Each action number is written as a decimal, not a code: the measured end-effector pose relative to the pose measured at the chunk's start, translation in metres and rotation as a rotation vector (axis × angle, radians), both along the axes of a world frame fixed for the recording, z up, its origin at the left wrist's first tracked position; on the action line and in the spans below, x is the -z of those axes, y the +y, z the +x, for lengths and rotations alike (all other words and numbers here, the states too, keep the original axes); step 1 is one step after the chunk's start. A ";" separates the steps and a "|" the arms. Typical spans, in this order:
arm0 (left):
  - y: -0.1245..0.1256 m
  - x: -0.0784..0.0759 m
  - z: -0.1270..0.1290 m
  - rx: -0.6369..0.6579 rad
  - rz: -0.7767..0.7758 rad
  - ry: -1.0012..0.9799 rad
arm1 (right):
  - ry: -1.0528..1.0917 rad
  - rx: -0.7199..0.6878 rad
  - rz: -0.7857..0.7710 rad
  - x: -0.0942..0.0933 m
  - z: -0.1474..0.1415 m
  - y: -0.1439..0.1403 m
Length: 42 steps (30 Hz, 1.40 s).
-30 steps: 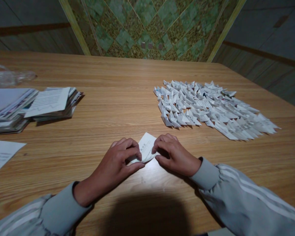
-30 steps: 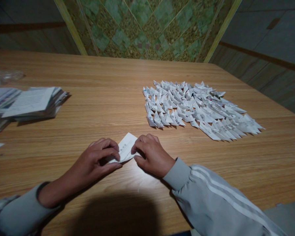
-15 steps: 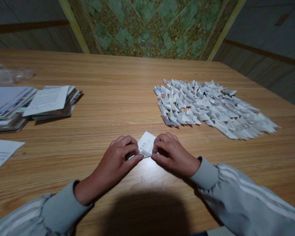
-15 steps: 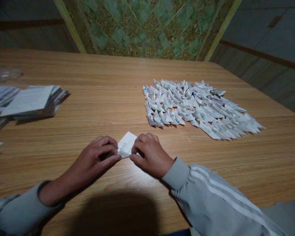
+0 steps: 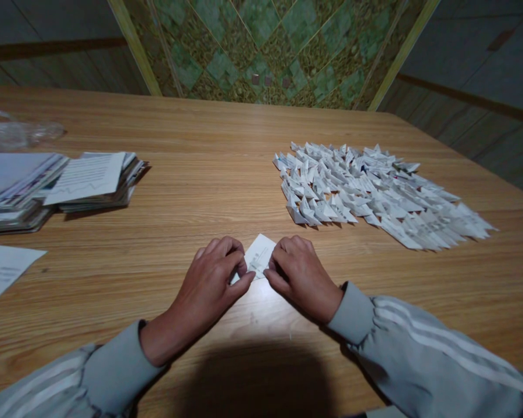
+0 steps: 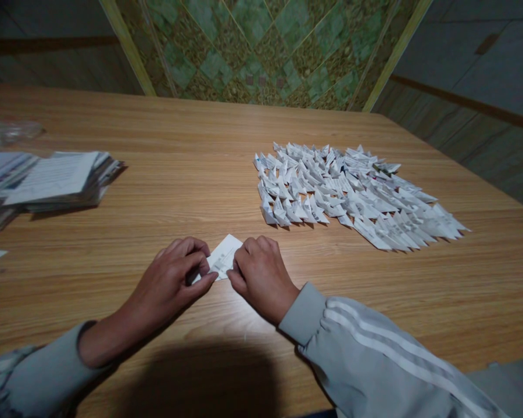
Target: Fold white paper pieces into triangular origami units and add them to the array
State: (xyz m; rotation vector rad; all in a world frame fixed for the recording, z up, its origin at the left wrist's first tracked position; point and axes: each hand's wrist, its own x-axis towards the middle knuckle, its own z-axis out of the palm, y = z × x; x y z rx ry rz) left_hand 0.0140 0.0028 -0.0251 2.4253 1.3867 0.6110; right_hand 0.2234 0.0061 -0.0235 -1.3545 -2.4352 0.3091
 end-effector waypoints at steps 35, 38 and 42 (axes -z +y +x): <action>0.004 -0.004 0.000 0.299 0.511 0.080 | 0.101 -0.224 0.411 -0.007 0.009 0.006; 0.009 -0.007 -0.009 0.316 0.523 0.098 | 0.075 -0.209 0.468 -0.008 0.012 0.007; 0.016 -0.007 -0.022 0.242 0.519 0.142 | 0.057 -0.149 0.516 -0.010 0.017 0.010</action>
